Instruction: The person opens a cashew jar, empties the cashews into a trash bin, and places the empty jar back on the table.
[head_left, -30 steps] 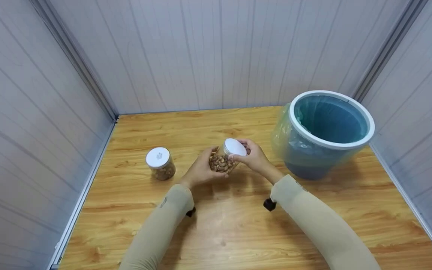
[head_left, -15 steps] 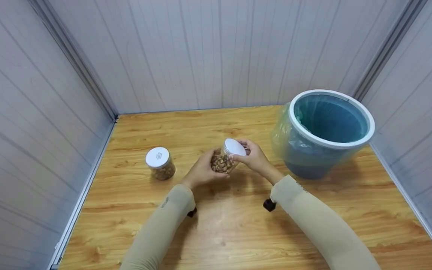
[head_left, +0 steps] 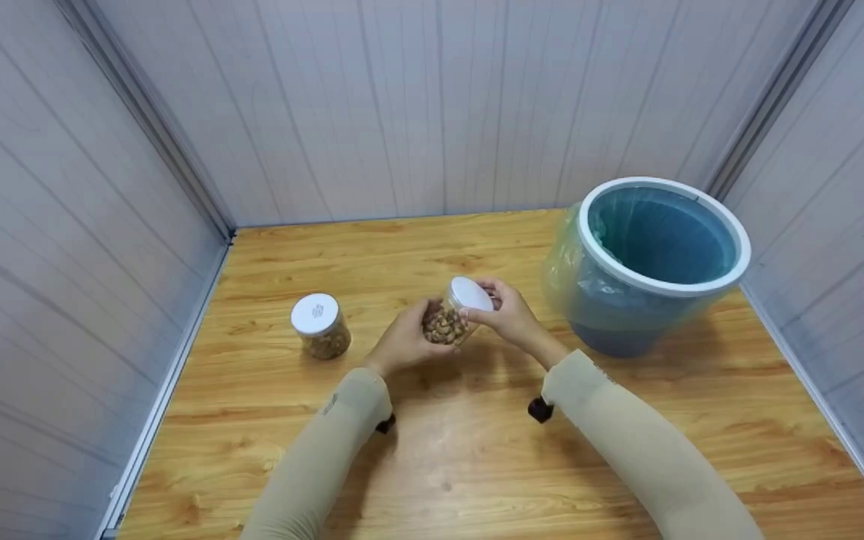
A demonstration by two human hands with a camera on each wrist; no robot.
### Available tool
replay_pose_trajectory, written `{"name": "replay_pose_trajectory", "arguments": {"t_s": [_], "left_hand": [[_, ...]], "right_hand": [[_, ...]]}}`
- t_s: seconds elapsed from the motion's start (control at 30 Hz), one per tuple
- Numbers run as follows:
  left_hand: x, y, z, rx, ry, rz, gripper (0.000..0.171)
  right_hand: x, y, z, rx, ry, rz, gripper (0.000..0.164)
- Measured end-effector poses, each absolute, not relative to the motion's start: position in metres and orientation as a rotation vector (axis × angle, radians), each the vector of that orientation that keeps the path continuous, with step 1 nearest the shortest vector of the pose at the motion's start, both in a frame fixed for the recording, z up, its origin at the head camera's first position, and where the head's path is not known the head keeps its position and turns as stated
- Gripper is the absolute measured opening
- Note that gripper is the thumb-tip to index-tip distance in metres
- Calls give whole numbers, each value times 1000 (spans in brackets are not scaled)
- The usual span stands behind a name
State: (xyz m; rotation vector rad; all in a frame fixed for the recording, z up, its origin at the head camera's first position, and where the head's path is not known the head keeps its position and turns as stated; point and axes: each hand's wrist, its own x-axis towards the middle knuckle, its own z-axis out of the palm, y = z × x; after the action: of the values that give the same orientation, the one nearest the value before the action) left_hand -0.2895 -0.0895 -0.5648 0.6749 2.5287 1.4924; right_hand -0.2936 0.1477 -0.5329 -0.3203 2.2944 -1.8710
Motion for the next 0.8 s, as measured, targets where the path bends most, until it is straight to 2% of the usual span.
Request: {"name": "replay_pose_trajectory", "arguments": {"t_s": [0.33, 0.57, 0.8], "left_hand": [[-289, -88, -565, 682, 2555, 1467, 89], [-288, -88, -564, 688, 2581, 1417, 86], [-286, -88, -563, 696, 2602, 1401, 88]], "right_hand": [[-289, 151, -526, -392, 2439, -1691, 74], [-289, 148, -524, -371, 2589, -1543, 83], [-288, 145, -522, -352, 2651, -1506, 75]]}}
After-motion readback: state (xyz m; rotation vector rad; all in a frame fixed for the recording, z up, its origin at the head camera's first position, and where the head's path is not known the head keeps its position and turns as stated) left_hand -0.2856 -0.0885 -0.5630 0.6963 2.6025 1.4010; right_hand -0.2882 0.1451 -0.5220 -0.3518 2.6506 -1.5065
